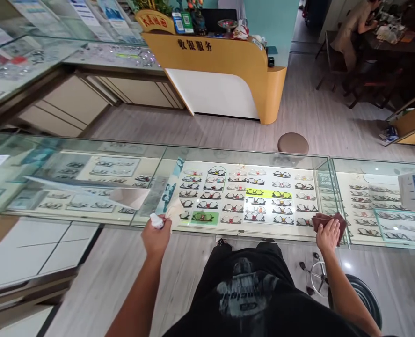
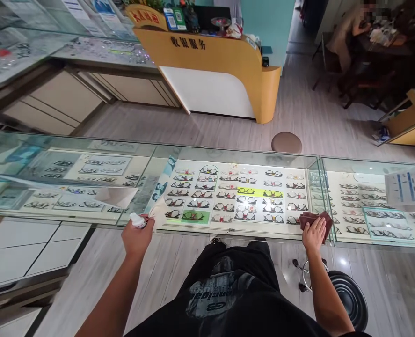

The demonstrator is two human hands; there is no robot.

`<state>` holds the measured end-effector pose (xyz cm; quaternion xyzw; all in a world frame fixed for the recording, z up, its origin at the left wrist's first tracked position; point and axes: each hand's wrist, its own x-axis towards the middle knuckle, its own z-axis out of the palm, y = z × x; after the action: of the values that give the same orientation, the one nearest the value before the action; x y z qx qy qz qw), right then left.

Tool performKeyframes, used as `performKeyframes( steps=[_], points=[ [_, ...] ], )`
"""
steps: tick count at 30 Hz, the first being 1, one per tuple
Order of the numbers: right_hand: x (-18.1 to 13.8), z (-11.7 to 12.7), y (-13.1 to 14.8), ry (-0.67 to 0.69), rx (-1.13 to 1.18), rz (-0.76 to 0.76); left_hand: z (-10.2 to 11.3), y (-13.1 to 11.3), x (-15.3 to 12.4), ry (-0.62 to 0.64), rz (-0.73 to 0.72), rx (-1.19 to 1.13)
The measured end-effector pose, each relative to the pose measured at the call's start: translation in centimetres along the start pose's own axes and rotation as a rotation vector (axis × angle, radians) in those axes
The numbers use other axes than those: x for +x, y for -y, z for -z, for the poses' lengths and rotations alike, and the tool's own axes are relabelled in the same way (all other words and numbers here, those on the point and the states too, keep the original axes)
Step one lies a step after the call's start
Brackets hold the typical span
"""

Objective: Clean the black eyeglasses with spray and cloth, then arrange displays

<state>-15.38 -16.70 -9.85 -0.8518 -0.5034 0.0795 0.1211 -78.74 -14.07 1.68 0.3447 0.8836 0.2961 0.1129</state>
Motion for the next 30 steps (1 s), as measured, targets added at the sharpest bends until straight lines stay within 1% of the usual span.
performKeyframes(
  steps=[2, 3, 5, 9, 12, 14, 15, 17, 19, 21, 23, 25, 27, 30],
  points=[
    [-1.6, -1.2, 2.5, -0.003, 0.01, 0.037, 0.7, 1.4, 1.5, -0.014, -0.01, -0.012],
    [-2.7, -2.2, 4.2, 0.003, 0.012, 0.064, 1.1, 2.2, 2.3, -0.019, -0.019, -0.018],
    [-5.6, -4.4, 8.4, 0.029, 0.006, 0.134, 2.1, 4.2, 4.2, -0.02, -0.043, -0.033],
    [-12.1, -9.4, 19.1, 0.102, -0.005, 0.303, 5.1, 8.9, 7.9, 0.019, -0.102, -0.052],
    [-16.5, -12.5, 27.4, 0.166, -0.004, 0.45, 6.8, 11.6, 10.4, 0.12, -0.179, -0.069],
    [-18.8, -14.1, 32.4, 0.21, -0.007, 0.546, 6.8, 12.6, 11.8, 0.231, -0.247, -0.098],
    [-19.8, -14.8, 34.7, 0.229, -0.009, 0.589, 6.4, 12.8, 12.5, 0.296, -0.283, -0.117],
    [-21.5, -15.8, 38.6, 0.265, -0.017, 0.669, 4.9, 12.8, 13.9, 0.404, -0.333, -0.151],
    [-22.8, -16.3, 41.5, 0.301, -0.034, 0.725, 3.1, 12.8, 15.4, 0.45, -0.341, -0.183],
    [-23.7, -16.6, 43.6, 0.333, -0.062, 0.756, 1.8, 13.1, 17.0, 0.441, -0.313, -0.209],
    [-24.4, -16.9, 45.1, 0.354, -0.088, 0.77, 1.3, 13.9, 18.9, 0.409, -0.264, -0.224],
    [-25.1, -17.2, 46.5, 0.371, -0.108, 0.784, 1.7, 15.1, 21.1, 0.372, -0.203, -0.227],
    [-26.0, -17.8, 48.3, 0.395, -0.12, 0.809, 2.5, 16.5, 23.4, 0.333, -0.134, -0.219],
    [-27.7, -19.0, 52.1, 0.45, -0.105, 0.881, 3.6, 18.6, 26.5, 0.304, -0.006, -0.202]
  ],
)
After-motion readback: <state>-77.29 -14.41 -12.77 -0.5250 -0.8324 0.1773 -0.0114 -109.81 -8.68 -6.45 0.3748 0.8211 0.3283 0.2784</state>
